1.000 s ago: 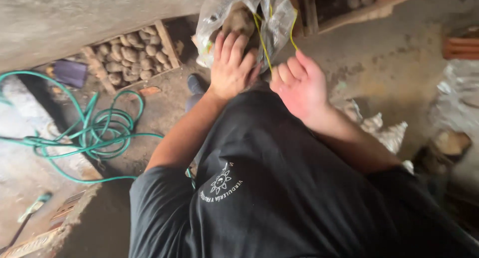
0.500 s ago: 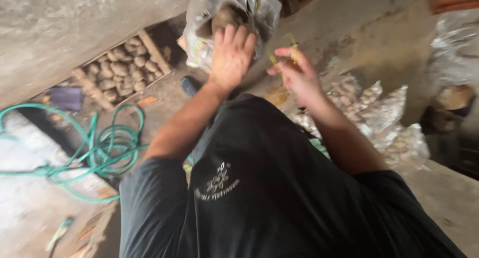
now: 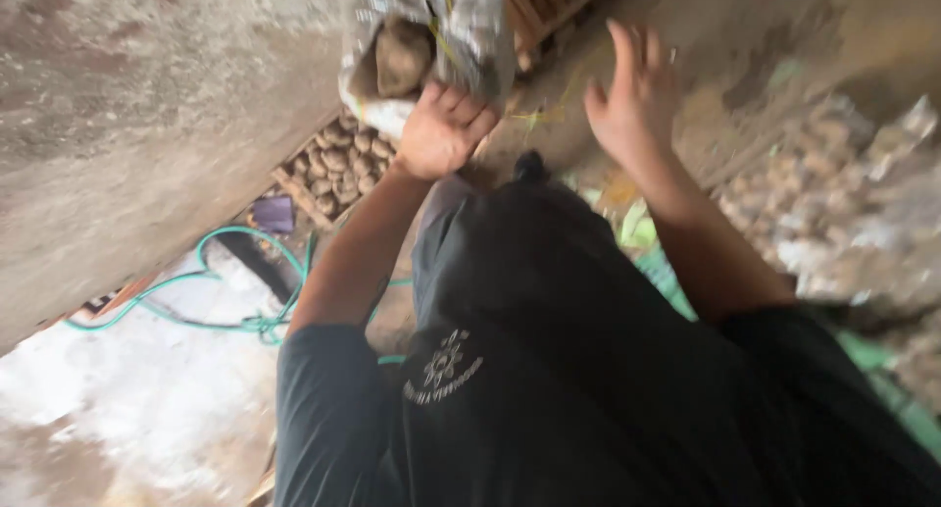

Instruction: The person transfers potatoes from a wooden crate into a clear plastic bag, then gathers the bag's opening and ties it shut with a yellow twist tie. The person handles the potatoes by hand and secures the bag with the twist tie.

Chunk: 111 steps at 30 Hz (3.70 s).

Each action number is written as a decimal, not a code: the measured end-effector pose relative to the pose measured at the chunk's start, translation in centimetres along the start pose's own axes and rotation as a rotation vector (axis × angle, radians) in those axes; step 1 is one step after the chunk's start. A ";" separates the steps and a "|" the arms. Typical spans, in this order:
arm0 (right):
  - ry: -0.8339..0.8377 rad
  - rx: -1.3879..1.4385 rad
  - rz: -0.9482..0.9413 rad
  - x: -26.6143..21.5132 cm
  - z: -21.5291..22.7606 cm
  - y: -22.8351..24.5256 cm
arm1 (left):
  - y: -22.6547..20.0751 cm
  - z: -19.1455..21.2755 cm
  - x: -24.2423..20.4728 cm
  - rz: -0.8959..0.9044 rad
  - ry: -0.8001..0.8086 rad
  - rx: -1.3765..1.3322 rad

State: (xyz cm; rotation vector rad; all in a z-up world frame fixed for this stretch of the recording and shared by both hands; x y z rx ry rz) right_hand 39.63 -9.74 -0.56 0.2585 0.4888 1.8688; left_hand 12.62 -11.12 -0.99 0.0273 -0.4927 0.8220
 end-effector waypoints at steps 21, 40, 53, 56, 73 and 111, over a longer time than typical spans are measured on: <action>0.410 0.482 -0.143 4.6 -0.9 10.9 | 4.0 1.5 -0.1 0.732 0.819 0.085; -0.320 0.577 -0.261 5.0 -5.1 12.8 | 6.7 -0.7 -1.7 1.322 0.793 -0.821; -0.151 0.661 -0.356 1.6 -1.8 14.1 | 4.7 -0.6 -2.0 1.400 0.593 -1.552; -0.181 0.713 -0.448 0.9 -2.8 14.4 | 4.4 -3.3 -3.7 1.539 0.512 -1.842; -0.216 0.799 -0.498 0.0 -7.8 12.2 | 5.2 2.3 0.2 1.455 0.794 -1.383; 0.104 1.560 0.340 6.7 1.3 11.9 | 4.4 2.6 -0.1 0.909 0.479 -0.470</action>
Point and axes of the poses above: each hand's wrist, its own x-axis towards the middle knuckle, its own z-axis out of the back of the hand, y = z × x, the point moved 2 cm from there along x, towards the middle knuckle, and after that the axes turned 9 degrees about z, right-handed, at the moved point
